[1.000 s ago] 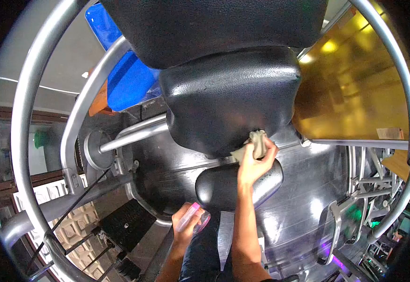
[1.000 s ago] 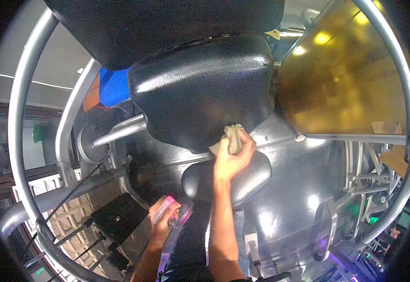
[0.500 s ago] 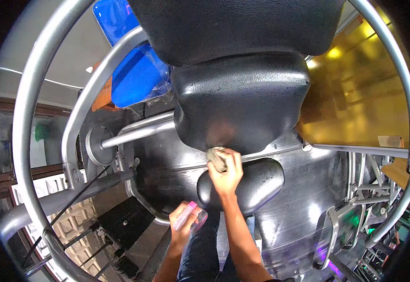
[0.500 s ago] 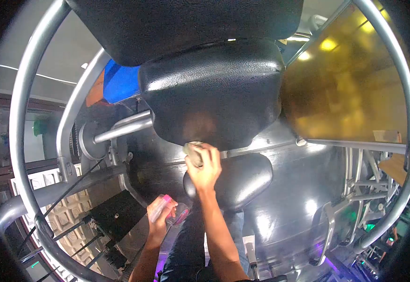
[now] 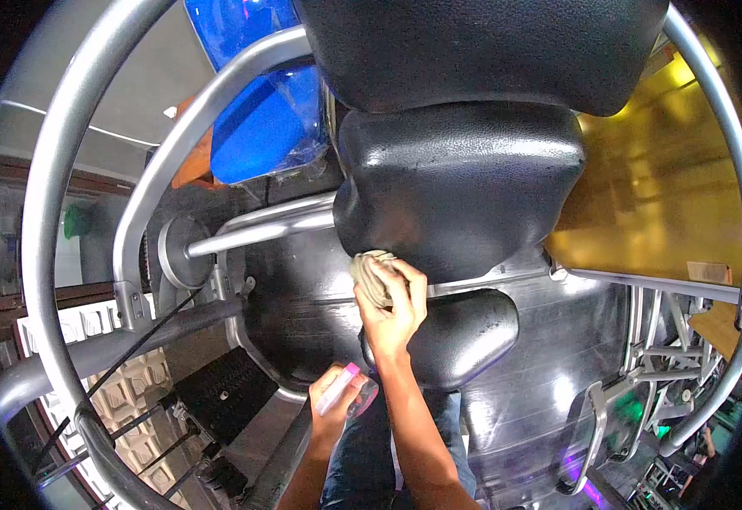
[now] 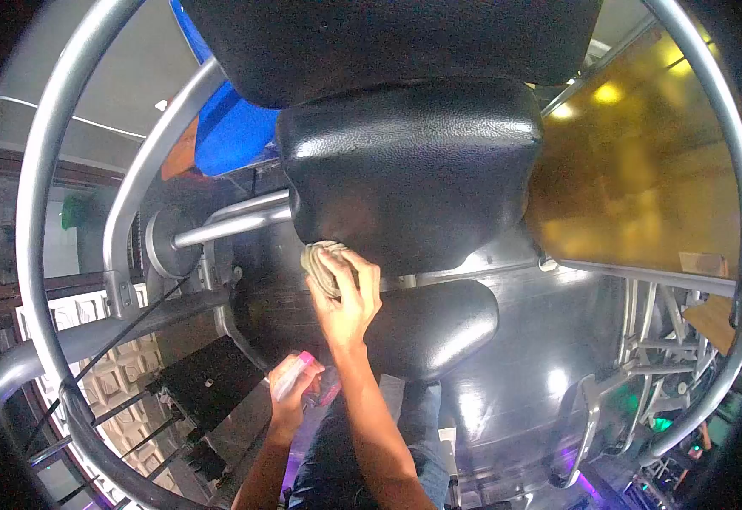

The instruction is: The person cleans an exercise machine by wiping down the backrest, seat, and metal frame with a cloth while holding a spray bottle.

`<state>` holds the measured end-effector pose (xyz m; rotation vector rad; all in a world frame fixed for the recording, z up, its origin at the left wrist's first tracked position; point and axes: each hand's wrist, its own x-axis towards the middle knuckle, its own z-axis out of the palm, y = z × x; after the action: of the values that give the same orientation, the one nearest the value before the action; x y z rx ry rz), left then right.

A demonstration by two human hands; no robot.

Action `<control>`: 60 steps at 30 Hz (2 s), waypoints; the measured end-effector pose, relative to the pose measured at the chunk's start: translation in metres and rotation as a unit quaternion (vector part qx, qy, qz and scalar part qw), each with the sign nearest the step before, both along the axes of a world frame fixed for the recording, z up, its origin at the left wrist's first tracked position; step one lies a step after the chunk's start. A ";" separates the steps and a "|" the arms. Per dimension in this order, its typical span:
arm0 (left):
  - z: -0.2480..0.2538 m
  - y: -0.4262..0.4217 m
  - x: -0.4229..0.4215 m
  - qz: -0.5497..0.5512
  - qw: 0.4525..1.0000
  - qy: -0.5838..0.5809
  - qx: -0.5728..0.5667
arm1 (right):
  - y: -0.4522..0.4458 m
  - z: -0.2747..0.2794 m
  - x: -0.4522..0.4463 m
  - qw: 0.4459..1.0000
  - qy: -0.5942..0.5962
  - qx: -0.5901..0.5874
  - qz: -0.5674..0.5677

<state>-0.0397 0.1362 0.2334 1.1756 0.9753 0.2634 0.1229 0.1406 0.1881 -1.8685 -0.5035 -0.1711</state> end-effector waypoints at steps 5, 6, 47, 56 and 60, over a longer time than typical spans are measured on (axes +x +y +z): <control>-0.001 0.005 -0.006 -0.004 1.000 0.001 0.006 | -0.015 -0.033 -0.010 0.997 0.028 -0.073 0.004; -0.002 0.005 -0.006 -0.003 1.000 0.001 0.006 | -0.022 -0.044 -0.011 0.995 0.030 -0.097 -0.007; -0.015 0.015 -0.052 0.127 0.991 0.007 0.029 | 0.078 -0.043 -0.019 0.244 0.661 0.687 0.177; -0.015 0.022 -0.049 0.139 0.990 -0.002 0.005 | 0.016 -0.105 -0.033 0.444 0.638 0.626 0.061; -0.023 0.019 -0.047 0.126 0.992 0.009 0.012 | 0.020 -0.103 -0.028 0.333 0.692 0.636 0.080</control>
<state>-0.0870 0.1548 0.2103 1.0776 1.1404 0.4679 0.0952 0.1605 0.0854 0.1292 0.6369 0.9163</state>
